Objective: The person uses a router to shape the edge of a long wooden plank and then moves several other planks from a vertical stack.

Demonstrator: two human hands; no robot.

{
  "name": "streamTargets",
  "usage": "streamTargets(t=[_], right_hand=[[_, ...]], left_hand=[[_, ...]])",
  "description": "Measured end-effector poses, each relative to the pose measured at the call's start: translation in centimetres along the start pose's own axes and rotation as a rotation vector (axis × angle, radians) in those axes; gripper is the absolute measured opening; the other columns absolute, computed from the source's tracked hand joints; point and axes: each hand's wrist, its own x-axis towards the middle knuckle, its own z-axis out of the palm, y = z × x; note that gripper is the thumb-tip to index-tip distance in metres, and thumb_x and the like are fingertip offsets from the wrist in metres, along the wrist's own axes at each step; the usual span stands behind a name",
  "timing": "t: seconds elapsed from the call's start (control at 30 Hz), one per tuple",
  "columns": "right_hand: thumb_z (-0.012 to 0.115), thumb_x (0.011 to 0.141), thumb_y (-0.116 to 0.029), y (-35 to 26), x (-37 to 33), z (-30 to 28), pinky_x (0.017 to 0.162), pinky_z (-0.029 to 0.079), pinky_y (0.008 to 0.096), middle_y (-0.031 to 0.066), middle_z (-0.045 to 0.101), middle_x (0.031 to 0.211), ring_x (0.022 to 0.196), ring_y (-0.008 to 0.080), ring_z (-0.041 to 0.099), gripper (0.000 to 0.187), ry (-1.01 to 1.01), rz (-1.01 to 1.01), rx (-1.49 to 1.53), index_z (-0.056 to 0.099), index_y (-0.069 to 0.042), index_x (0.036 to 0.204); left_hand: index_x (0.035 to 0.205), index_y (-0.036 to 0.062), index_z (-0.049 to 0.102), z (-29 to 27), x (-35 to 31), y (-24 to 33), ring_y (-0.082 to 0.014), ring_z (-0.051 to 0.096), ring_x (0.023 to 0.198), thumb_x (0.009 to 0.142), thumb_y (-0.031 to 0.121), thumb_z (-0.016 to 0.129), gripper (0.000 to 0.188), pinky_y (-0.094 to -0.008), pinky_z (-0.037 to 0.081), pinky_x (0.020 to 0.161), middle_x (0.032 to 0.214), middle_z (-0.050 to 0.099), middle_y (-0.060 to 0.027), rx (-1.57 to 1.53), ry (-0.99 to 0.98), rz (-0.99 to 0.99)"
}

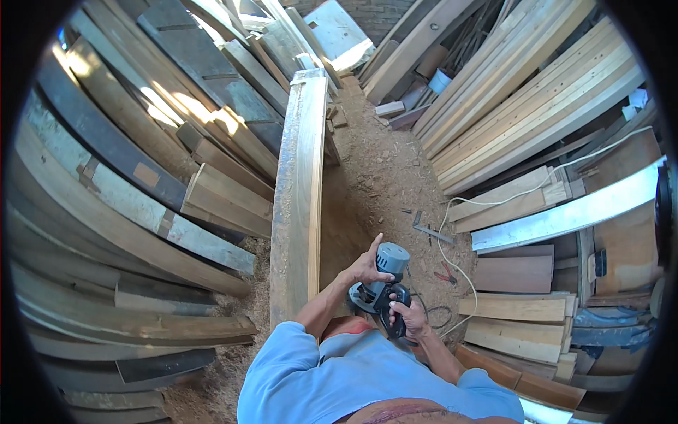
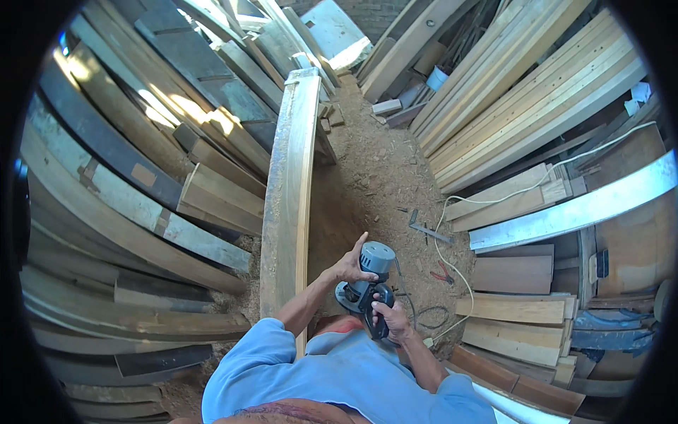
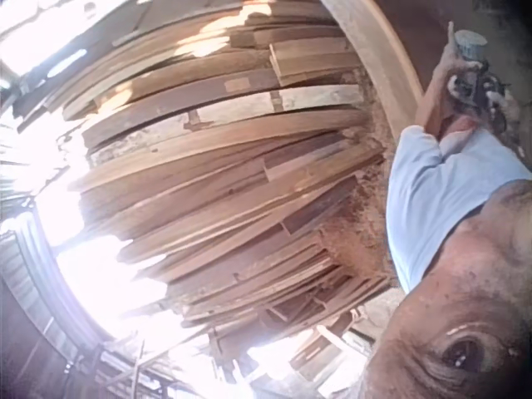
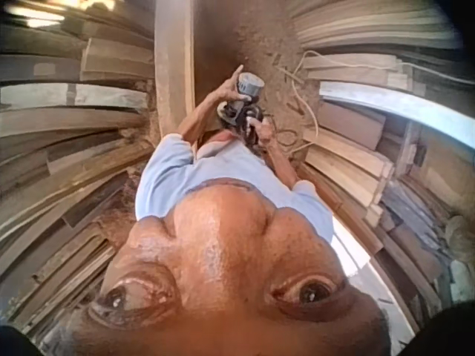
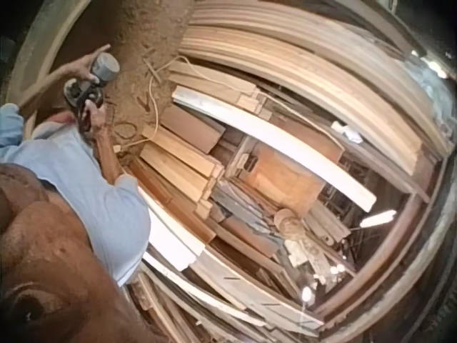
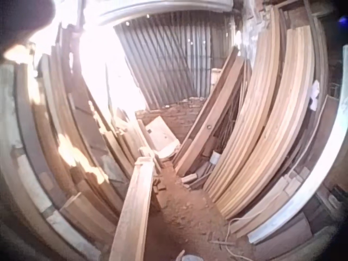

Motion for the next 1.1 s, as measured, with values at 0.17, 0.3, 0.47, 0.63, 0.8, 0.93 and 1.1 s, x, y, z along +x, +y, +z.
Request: streamTargets(t=[0.17, 0.3, 0.47, 0.63, 0.8, 0.93, 1.1], right_hand=[[0.067, 0.09, -0.007, 1.9, -2.0, -3.2, 0.046, 0.05, 0.0278, -0.0003, 0.056, 0.068, 0.052, 0.0101, 0.056, 0.026, 0.008, -0.154, -0.128, 0.057, -0.009, 0.115], [0.066, 0.09, -0.006, 4.2, -5.1, -6.0, 0.045, 0.048, 0.0274, -0.0009, 0.056, 0.066, 0.049, 0.0096, 0.055, 0.024, -0.059, -0.229, -0.18, 0.058, -0.01, 0.111], [0.066, 0.087, -0.006, 5.6, -8.0, -13.5, 0.043, 0.047, 0.0279, -0.0006, 0.056, 0.064, 0.048, 0.0108, 0.055, 0.019, 0.058, -0.298, -0.151, 0.06, -0.012, 0.103], [0.065, 0.087, -0.006, 10.4, -8.4, -19.1, 0.041, 0.047, 0.0302, 0.0003, 0.056, 0.062, 0.046, 0.0122, 0.054, 0.009, 0.159, -0.257, -0.156, 0.062, -0.014, 0.091], [0.064, 0.088, -0.008, 15.4, -9.0, -25.2, 0.038, 0.045, 0.0326, 0.002, 0.053, 0.058, 0.043, 0.0148, 0.051, 0.01, 0.249, -0.189, -0.217, 0.059, -0.009, 0.079], [0.062, 0.088, -0.009, 19.8, -10.6, -29.3, 0.038, 0.046, 0.035, 0.0039, 0.051, 0.057, 0.043, 0.0174, 0.051, 0.016, 0.318, -0.081, -0.31, 0.056, -0.007, 0.074], [0.059, 0.087, -0.008, 23.6, -11.8, -31.3, 0.039, 0.045, 0.0378, 0.0052, 0.051, 0.056, 0.043, 0.0186, 0.05, 0.019, 0.37, 0.016, -0.209, 0.053, -0.007, 0.069]], left_hand=[[0.16, 0.0082, -0.006, 2.8, -1.2, 3.0, -0.0382, 0.052, 0.133, 0.067, 0.04, 0.093, 0.14, -0.0436, 0.04, 0.112, 0.142, 0.053, -0.0265, 0.042, -0.011, 0.057], [0.159, 0.0009, 0.003, 6.6, -6.2, 3.1, -0.037, 0.039, 0.143, 0.074, 0.037, 0.089, 0.126, -0.0442, 0.03, 0.119, 0.15, 0.043, -0.0278, 0.073, 0.179, 0.154], [0.151, -0.0106, 0.025, 13.7, -12.5, -5.9, -0.0467, 0.04, 0.135, 0.089, 0.03, 0.068, 0.086, -0.051, 0.032, 0.114, 0.146, 0.042, -0.0318, 0.408, 0.73, -0.024], [0.157, -0.0001, 0.021, 20.5, -36.4, -9.8, -0.0496, 0.024, 0.145, 0.091, 0.045, 0.061, 0.09, -0.0616, 0.017, 0.118, 0.157, 0.023, -0.0353, 0.822, 0.815, -0.656], [0.162, 0.0178, 0.012, 28.2, -49.3, -7.6, -0.0525, 0.011, 0.149, 0.08, 0.045, 0.074, 0.106, -0.0621, 0.012, 0.12, 0.164, 0.007, -0.031, 0.741, 0.706, -1.082], [0.162, 0.0271, 0.01, 29.2, -52.1, -9.5, -0.0507, 0.009, 0.151, 0.074, 0.039, 0.081, 0.114, -0.0623, 0.013, 0.12, 0.165, 0.005, -0.0281, 0.734, 0.715, -1.106], [0.162, 0.0279, 0.009, 29.0, -52.1, -9.6, -0.0488, 0.008, 0.152, 0.073, 0.039, 0.083, 0.116, -0.0632, 0.014, 0.119, 0.166, 0.006, -0.0249, 0.679, 0.727, -1.064]])
